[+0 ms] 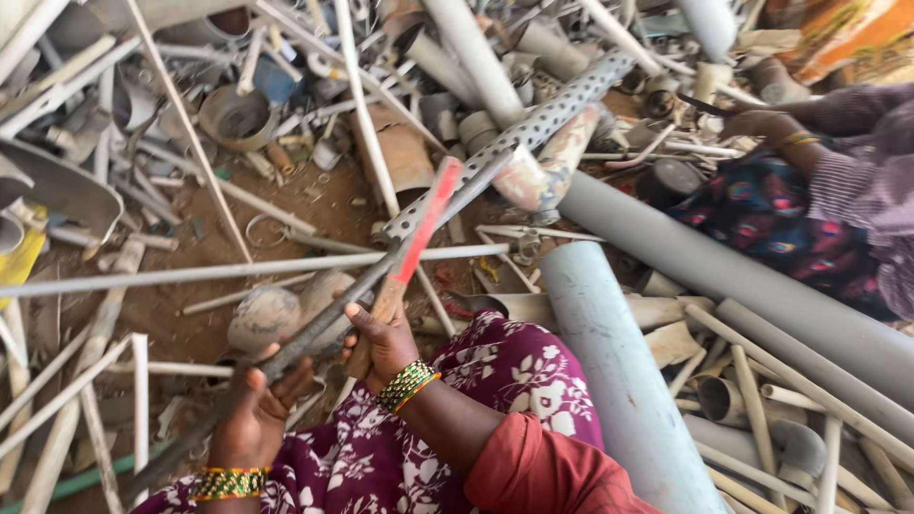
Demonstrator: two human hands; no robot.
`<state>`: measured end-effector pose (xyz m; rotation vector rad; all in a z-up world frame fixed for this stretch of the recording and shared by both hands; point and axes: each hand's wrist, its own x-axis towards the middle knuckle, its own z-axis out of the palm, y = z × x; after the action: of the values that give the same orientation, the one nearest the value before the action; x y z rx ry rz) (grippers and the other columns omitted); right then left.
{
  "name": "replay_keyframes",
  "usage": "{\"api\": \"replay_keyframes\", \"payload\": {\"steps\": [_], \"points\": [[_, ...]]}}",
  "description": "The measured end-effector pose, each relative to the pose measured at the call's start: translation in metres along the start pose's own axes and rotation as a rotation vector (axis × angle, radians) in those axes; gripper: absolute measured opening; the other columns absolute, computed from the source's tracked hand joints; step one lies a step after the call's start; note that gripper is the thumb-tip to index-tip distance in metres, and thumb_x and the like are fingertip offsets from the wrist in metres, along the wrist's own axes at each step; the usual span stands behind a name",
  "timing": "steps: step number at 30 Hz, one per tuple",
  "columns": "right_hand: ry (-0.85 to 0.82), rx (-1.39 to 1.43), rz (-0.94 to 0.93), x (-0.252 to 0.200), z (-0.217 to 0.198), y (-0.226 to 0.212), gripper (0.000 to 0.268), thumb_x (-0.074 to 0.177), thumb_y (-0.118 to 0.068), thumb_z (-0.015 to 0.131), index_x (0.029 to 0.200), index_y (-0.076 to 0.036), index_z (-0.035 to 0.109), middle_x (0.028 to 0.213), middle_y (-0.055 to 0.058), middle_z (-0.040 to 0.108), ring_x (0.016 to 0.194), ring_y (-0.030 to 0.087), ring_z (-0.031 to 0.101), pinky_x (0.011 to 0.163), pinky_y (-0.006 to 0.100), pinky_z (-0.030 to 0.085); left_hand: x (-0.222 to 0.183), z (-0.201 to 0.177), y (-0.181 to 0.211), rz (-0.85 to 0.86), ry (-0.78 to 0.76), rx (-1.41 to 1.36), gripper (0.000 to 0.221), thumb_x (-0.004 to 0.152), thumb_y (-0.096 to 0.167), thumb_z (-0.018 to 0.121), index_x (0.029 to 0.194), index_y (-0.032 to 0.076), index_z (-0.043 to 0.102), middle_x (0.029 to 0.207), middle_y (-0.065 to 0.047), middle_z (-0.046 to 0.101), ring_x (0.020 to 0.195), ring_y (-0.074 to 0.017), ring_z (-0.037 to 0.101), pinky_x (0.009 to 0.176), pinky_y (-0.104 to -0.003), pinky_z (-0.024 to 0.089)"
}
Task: The person saws a plastic pipe using a hand saw, then handles and saws a different, thinner white plastic pipe among a pile of recycling scrap.
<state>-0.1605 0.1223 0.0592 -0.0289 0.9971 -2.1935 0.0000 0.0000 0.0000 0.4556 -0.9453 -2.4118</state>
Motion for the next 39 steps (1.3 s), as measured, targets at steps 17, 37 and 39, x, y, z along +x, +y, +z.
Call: {"api": "replay_keyframes", "payload": {"steps": [17,37,39], "points": [[0.326,-0.014,-0.408,-0.045,-0.134,-0.291,0.036,0.091,-0.031,0.073,0.116,-0.009,0.059,0.082,0.007,0.062,0.058,0.015,0.061,0.045,0.026,0.051,-0.008,0.008,-0.03,-0.216,-0.026,0.562,0.064,0.086,0.036,0.07,0.142,0.01,0.056,0.127,-0.013,0.072,0.112,-0.0173,0.07,0.095,-0.034,0.058],[0.045,-0.779,-0.759,0.005,-0.051,-0.283,0.042,0.1,-0.001,0.066,0.138,-0.015,0.056,0.087,0.001,0.064,0.064,0.013,0.061,0.055,0.027,0.053,-0.026,0.057,-0.026,-0.656,-0.196,1.538,0.047,0.097,0.045,0.059,0.14,0.028,0.056,0.118,-0.007,0.073,0.089,-0.0189,0.067,0.082,-0.036,0.057],[-0.03,-0.971,-0.708,0.042,-0.039,-0.256,0.032,0.099,-0.001,0.066,0.129,-0.01,0.061,0.08,0.003,0.062,0.061,0.013,0.059,0.054,0.027,0.049,-0.022,0.058,-0.029,-0.665,-0.285,1.575,0.049,0.097,0.049,0.058,0.141,0.028,0.055,0.125,-0.009,0.069,0.102,-0.0192,0.068,0.095,-0.039,0.055]]}}
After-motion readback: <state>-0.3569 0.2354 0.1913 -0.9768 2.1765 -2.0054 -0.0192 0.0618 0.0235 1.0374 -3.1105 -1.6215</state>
